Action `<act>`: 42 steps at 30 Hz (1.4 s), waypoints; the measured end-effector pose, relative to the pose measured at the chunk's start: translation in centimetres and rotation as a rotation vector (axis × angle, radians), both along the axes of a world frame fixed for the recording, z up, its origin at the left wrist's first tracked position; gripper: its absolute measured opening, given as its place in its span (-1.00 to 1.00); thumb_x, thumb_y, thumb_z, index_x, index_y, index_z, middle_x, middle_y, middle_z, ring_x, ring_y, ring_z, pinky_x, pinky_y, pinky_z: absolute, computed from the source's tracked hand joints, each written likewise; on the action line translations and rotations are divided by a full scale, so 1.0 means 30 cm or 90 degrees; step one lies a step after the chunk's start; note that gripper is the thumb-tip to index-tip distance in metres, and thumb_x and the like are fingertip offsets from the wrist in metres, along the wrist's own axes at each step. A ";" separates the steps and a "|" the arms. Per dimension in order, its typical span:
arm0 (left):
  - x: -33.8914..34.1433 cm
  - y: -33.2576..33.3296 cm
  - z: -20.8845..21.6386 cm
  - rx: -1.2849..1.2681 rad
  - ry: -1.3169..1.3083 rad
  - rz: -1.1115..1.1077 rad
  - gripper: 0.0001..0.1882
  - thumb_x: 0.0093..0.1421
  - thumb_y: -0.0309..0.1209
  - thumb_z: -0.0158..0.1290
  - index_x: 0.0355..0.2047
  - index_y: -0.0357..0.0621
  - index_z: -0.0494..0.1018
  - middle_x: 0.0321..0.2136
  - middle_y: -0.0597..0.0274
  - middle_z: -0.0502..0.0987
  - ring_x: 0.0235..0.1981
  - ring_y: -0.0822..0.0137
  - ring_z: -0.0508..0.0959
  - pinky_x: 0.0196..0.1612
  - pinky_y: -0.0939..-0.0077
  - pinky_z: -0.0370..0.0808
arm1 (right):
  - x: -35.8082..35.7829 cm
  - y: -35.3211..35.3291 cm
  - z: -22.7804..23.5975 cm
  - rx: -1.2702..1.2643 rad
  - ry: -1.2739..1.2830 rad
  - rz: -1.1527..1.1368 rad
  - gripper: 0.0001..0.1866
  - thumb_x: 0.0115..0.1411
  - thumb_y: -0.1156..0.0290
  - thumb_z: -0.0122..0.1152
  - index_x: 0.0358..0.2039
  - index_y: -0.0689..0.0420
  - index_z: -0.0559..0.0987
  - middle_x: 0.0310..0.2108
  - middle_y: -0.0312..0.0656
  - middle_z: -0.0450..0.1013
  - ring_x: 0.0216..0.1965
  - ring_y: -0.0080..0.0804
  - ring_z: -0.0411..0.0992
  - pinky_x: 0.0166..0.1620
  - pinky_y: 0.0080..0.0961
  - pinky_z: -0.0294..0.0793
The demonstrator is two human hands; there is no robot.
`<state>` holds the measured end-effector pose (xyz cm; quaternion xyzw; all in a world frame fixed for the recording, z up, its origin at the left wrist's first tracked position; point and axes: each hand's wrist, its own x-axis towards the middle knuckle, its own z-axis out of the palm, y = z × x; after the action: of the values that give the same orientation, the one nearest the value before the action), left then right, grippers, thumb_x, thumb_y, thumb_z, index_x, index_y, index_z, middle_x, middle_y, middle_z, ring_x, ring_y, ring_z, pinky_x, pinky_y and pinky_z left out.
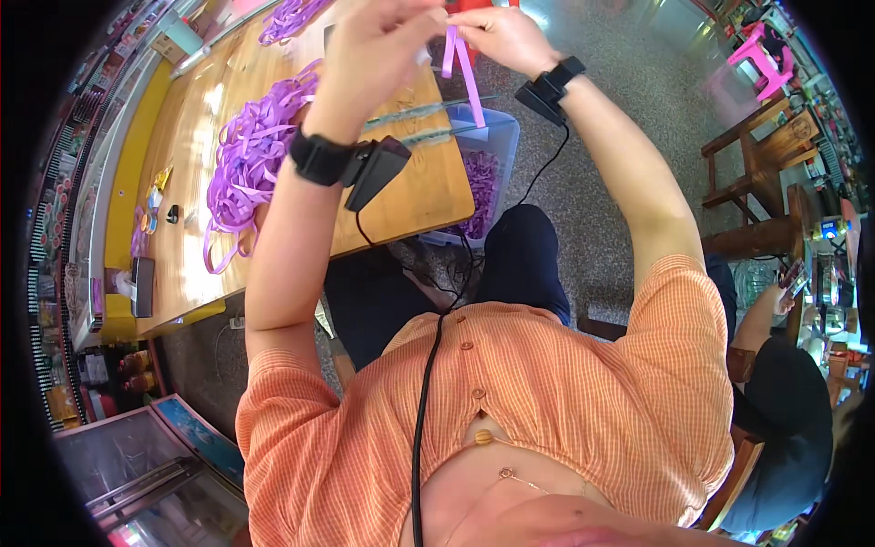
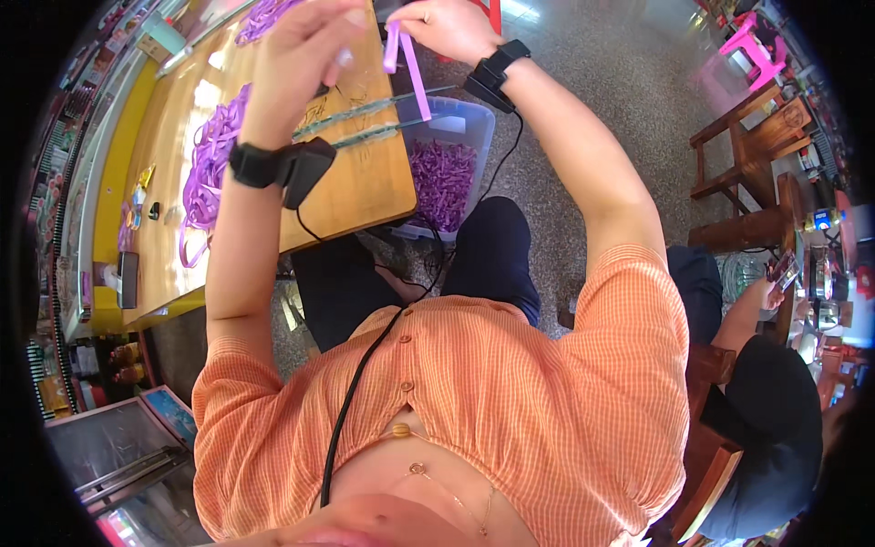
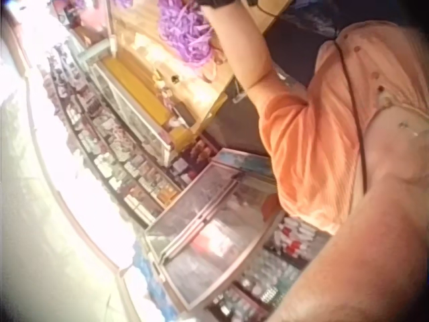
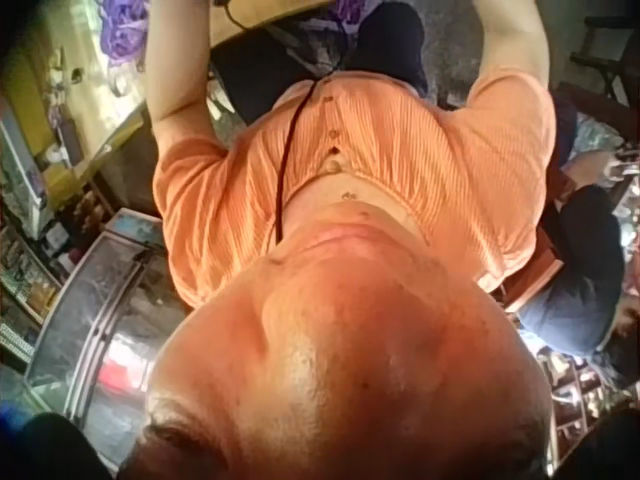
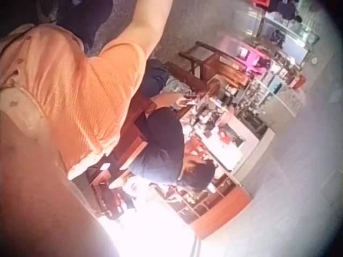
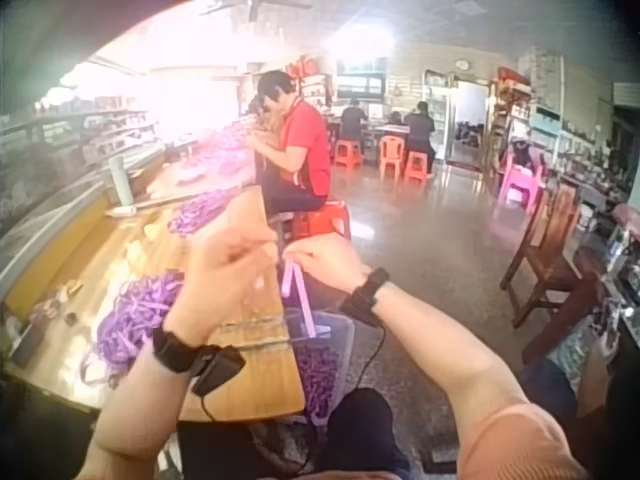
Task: The person is measuring and cutting lengths of purple ribbons at a workbench.
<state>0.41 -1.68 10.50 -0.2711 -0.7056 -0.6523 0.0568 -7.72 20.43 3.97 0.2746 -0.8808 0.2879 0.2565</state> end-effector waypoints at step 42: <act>-0.175 0.095 -0.376 -0.633 0.190 0.006 -0.65 0.32 -0.15 -0.12 -0.29 -0.07 0.58 -0.34 0.16 0.63 -0.24 0.07 0.60 -0.10 0.25 0.50 | 0.565 0.018 -0.593 -0.352 -0.553 0.051 -0.79 0.18 0.26 0.35 -0.32 0.15 0.70 -0.56 -0.40 0.45 -0.56 -0.70 0.31 -0.48 -0.64 0.27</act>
<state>-4.83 1.16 -0.76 -0.3521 -0.9156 -0.1925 0.0245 9.22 20.97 -13.83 0.0854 -0.7857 0.6072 -0.0811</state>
